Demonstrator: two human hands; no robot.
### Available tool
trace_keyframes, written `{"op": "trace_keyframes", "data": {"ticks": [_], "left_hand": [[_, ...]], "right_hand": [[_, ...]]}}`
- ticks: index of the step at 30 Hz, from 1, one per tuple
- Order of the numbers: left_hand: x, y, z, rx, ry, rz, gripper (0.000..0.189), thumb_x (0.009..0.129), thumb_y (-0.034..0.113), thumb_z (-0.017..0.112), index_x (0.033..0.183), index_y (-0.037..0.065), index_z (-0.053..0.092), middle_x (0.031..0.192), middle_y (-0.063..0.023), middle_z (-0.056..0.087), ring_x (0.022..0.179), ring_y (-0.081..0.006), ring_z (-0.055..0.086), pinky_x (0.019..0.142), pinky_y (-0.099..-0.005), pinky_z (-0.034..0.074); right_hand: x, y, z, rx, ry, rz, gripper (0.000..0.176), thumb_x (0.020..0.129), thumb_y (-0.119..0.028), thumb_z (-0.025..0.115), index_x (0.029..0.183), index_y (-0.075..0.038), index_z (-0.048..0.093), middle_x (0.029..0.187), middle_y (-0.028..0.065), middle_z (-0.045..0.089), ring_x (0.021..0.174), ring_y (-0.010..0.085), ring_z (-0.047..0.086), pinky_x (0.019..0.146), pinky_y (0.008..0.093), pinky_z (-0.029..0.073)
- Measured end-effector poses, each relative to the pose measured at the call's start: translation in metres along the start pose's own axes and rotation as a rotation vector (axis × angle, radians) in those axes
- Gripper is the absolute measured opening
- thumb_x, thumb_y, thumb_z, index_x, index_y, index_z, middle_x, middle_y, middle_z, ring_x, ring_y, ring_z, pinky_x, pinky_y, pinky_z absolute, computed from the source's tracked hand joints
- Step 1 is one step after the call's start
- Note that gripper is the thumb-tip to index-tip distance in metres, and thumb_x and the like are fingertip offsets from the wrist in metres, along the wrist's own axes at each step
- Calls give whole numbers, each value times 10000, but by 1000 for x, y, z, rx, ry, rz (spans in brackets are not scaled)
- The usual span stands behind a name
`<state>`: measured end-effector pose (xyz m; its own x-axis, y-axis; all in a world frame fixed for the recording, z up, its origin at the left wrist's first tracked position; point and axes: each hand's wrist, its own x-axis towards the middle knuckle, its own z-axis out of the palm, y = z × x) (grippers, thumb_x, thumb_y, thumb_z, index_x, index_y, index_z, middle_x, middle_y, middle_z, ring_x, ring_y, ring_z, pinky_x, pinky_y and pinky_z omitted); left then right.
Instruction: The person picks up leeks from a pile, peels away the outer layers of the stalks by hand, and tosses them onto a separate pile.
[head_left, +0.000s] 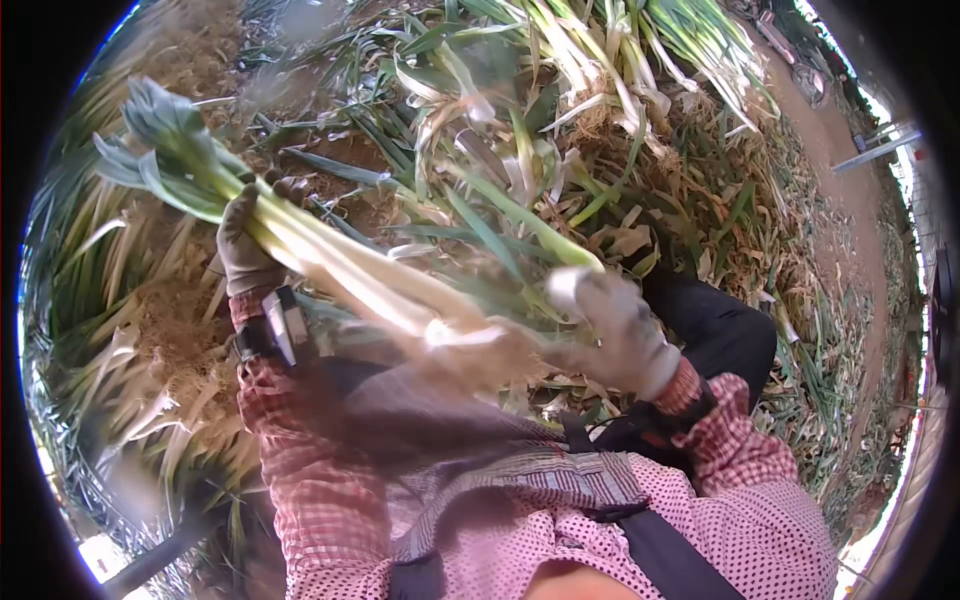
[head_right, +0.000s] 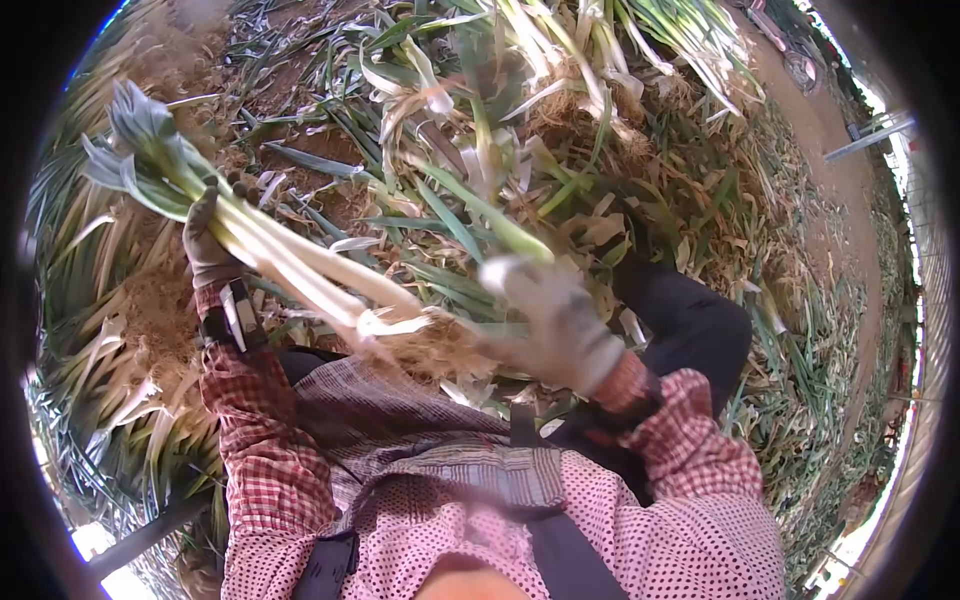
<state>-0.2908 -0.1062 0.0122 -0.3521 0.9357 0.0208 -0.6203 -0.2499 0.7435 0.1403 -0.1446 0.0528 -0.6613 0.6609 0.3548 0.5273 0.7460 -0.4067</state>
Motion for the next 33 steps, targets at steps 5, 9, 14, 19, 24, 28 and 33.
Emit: {"op": "trace_keyframes", "data": {"ticks": [5,9,14,19,24,28,33], "left_hand": [[0,-11,20,78,195,-24,238,834,106,645,1023,-24,581,949,-129,633,812,-247,618,768,-373,531],[10,7,-9,48,164,-55,247,853,122,566,1052,-25,557,923,-117,613,835,-259,612,868,-417,526],[11,24,-44,66,213,11,287,853,191,578,1087,28,603,957,-113,645,860,-256,642,826,-408,532],[12,19,-37,32,254,40,275,866,190,586,1075,15,627,963,-115,653,851,-258,644,809,-393,535],[20,20,-68,61,330,116,289,840,152,610,1082,-6,619,965,-142,649,813,-291,647,784,-402,543],[5,22,-57,-13,279,-23,250,823,131,617,1020,-11,557,888,-162,623,774,-306,639,762,-454,550],[12,17,-65,64,251,57,288,834,172,603,1061,-5,599,920,-158,634,807,-301,640,764,-427,545]], "right_hand": [[52,-38,31,-30,-110,-249,453,897,-407,530,989,36,559,600,65,531,494,230,510,600,435,434],[2,-37,39,291,-145,-361,163,825,-198,569,845,-37,555,520,20,473,443,189,478,570,382,441],[-33,6,-7,-206,-152,163,428,712,-325,759,1042,-72,656,884,141,634,824,280,607,791,408,454],[3,-5,27,39,-582,472,796,724,-480,760,1303,-3,494,1252,188,539,1165,308,507,955,416,406],[-11,-30,23,750,-291,135,418,909,-375,562,1095,0,571,960,200,587,878,340,568,803,376,451],[-47,-42,-14,728,-215,81,431,943,-272,525,580,-43,483,650,166,524,635,351,509,651,428,401],[-74,-52,-49,702,-105,23,260,908,-187,532,730,-23,626,716,135,607,690,320,579,691,399,465]]}}
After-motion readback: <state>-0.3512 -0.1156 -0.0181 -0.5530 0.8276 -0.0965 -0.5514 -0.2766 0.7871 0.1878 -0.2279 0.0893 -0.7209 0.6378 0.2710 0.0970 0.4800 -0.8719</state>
